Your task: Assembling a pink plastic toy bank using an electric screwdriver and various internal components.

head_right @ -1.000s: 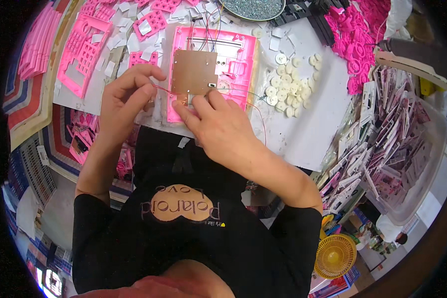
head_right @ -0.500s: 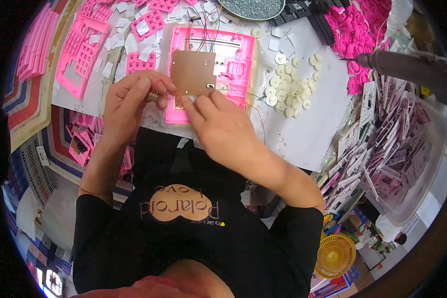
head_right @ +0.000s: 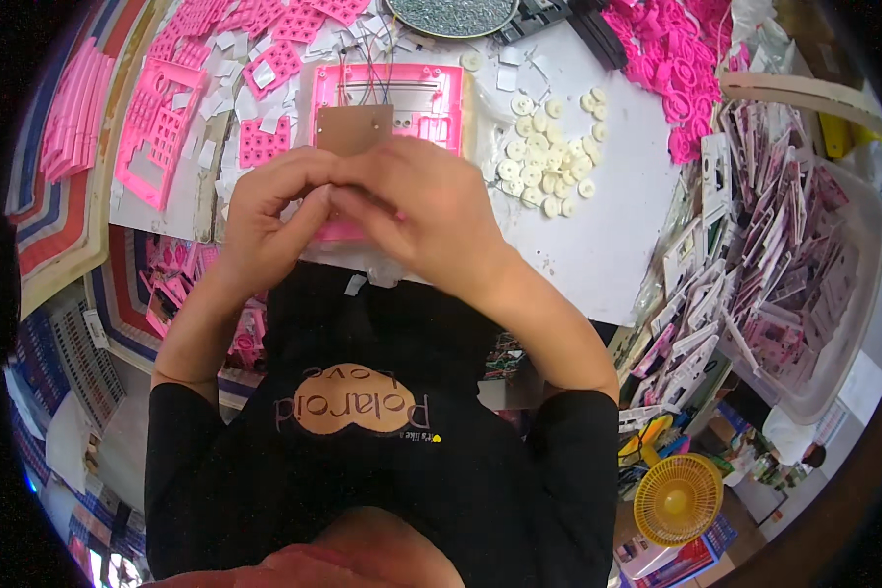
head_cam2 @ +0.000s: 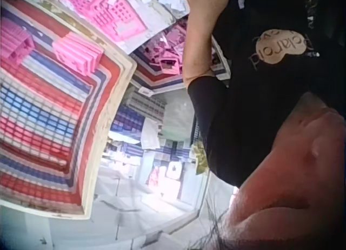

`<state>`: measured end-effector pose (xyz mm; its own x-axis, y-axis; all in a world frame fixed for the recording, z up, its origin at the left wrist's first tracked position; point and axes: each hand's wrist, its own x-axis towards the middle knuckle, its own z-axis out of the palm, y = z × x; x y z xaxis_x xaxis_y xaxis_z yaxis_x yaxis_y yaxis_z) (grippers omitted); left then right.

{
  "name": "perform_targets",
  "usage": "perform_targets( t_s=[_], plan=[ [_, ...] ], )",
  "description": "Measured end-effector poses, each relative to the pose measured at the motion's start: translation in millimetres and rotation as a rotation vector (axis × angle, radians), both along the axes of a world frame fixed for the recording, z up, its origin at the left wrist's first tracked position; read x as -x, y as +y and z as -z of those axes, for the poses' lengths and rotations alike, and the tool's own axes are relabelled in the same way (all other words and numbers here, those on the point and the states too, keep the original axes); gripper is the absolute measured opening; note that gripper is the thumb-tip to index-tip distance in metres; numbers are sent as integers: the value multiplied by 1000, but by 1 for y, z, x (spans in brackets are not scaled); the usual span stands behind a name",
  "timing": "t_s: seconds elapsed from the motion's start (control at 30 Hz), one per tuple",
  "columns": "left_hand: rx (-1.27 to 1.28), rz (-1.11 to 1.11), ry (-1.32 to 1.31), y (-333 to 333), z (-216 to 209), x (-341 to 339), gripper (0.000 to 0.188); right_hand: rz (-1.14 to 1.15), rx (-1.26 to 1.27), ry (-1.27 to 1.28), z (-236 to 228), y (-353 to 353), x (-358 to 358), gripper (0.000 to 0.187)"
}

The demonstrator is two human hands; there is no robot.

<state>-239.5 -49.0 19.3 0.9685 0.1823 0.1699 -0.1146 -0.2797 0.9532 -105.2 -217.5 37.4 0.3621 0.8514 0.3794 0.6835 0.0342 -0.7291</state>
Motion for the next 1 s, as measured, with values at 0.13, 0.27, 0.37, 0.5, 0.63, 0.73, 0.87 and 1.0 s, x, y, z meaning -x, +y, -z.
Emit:
perform_targets(
  t_s=[0.13,0.27,0.37,0.5,0.63,0.73,0.87,1.0],
  plan=[
    [-357,0,26,14,-13,-5,16,196,71,434,-3,-5,-3,21],
    [-606,123,172,17,-10,-11,21,151,319,380,0,-27,-13,24],
    [-694,140,218,14,-15,-17,25,56,512,171,-11,-42,-10,25],
    [-807,119,226,8,-17,-20,27,23,571,-276,-19,-51,7,16],
    [-769,155,257,11,-19,-24,23,0,651,-389,-20,-48,16,15],
    [-717,155,314,14,-21,-25,26,-35,531,-243,-4,-54,0,14],
    [-775,163,390,13,-24,-32,26,-29,482,-69,-4,-54,-8,17],
    [-821,142,337,10,-22,-31,26,24,275,-94,8,-63,-3,17]
  ],
)
